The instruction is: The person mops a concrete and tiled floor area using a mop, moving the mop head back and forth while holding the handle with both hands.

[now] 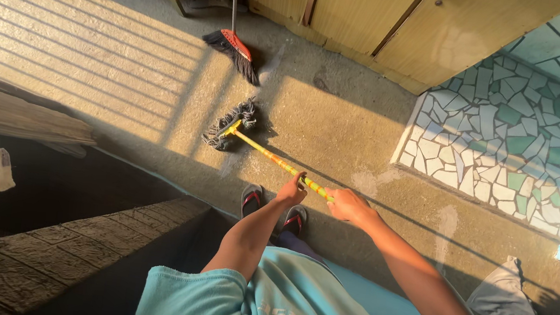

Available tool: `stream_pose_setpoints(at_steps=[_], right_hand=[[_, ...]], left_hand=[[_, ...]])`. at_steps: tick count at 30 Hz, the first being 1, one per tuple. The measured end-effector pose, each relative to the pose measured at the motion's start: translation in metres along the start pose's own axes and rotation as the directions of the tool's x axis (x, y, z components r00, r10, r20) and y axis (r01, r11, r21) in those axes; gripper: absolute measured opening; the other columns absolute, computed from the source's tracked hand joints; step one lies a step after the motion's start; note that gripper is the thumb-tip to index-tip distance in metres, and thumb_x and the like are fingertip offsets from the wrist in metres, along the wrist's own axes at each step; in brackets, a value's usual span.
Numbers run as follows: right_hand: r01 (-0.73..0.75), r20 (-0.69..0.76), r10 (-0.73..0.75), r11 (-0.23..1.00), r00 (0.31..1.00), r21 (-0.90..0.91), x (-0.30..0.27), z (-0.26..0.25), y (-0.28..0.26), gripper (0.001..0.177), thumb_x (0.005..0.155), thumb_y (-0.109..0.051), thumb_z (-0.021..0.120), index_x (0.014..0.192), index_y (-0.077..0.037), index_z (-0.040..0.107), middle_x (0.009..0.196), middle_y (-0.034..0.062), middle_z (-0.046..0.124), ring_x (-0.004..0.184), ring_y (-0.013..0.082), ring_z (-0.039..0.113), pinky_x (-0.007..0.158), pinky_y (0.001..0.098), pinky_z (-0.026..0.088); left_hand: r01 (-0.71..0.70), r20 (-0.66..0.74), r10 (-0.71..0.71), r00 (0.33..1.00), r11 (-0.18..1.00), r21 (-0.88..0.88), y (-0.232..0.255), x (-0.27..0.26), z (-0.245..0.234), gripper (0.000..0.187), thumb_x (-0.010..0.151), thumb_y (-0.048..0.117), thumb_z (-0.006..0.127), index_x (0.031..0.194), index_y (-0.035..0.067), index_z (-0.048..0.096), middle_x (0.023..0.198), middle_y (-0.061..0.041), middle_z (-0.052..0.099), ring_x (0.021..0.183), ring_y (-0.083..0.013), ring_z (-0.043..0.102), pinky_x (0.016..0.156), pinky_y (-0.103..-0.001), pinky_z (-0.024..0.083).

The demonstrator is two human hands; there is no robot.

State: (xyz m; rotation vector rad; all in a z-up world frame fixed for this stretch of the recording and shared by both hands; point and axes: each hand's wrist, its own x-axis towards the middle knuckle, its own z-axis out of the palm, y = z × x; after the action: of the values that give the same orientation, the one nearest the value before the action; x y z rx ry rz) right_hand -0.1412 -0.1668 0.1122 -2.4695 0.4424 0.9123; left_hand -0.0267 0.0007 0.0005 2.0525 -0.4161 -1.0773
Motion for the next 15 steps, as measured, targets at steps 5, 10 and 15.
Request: stream_pose_setpoints(at_steps=[5, 10, 15], right_hand=[[0.124, -0.094, -0.128, 0.991, 0.987, -0.042, 0.027, 0.015, -0.019, 0.055, 0.093, -0.027, 0.062, 0.147, -0.020, 0.053, 0.098, 0.0209, 0.073, 0.093, 0.0420, 0.071, 0.080, 0.0532, 0.057], [0.105, -0.034, -0.108, 0.990, 0.994, -0.094, 0.079, 0.017, -0.044, 0.061, 0.092, -0.029, 0.061, 0.151, -0.022, 0.047, 0.099, 0.0216, 0.073, 0.096, 0.0406, 0.071, 0.084, 0.0515, 0.057], [0.119, -0.005, -0.120, 0.986, 0.993, -0.113, 0.120, 0.001, -0.091, 0.058, 0.096, -0.034, 0.060, 0.151, -0.022, 0.046, 0.113, 0.0193, 0.070, 0.107, 0.0402, 0.068, 0.091, 0.0538, 0.054]], left_hand=[[-0.059, -0.075, 0.067, 0.995, 0.993, 0.107, -0.013, 0.008, -0.036, 0.066, 0.081, 0.028, 0.072, 0.143, 0.023, 0.050, 0.121, -0.016, 0.065, 0.113, -0.0351, 0.065, 0.095, -0.046, 0.054], [-0.165, -0.295, 0.176, 0.939, 0.984, 0.062, -0.030, 0.001, -0.065, 0.060, 0.078, 0.021, 0.075, 0.136, 0.022, 0.059, 0.139, -0.017, 0.056, 0.125, -0.0380, 0.056, 0.102, -0.045, 0.049], [-0.009, -0.149, -0.005, 0.989, 0.995, -0.099, -0.041, 0.015, -0.107, 0.074, 0.082, 0.024, 0.066, 0.152, 0.030, 0.044, 0.162, -0.005, 0.044, 0.118, -0.0358, 0.067, 0.105, -0.043, 0.052]])
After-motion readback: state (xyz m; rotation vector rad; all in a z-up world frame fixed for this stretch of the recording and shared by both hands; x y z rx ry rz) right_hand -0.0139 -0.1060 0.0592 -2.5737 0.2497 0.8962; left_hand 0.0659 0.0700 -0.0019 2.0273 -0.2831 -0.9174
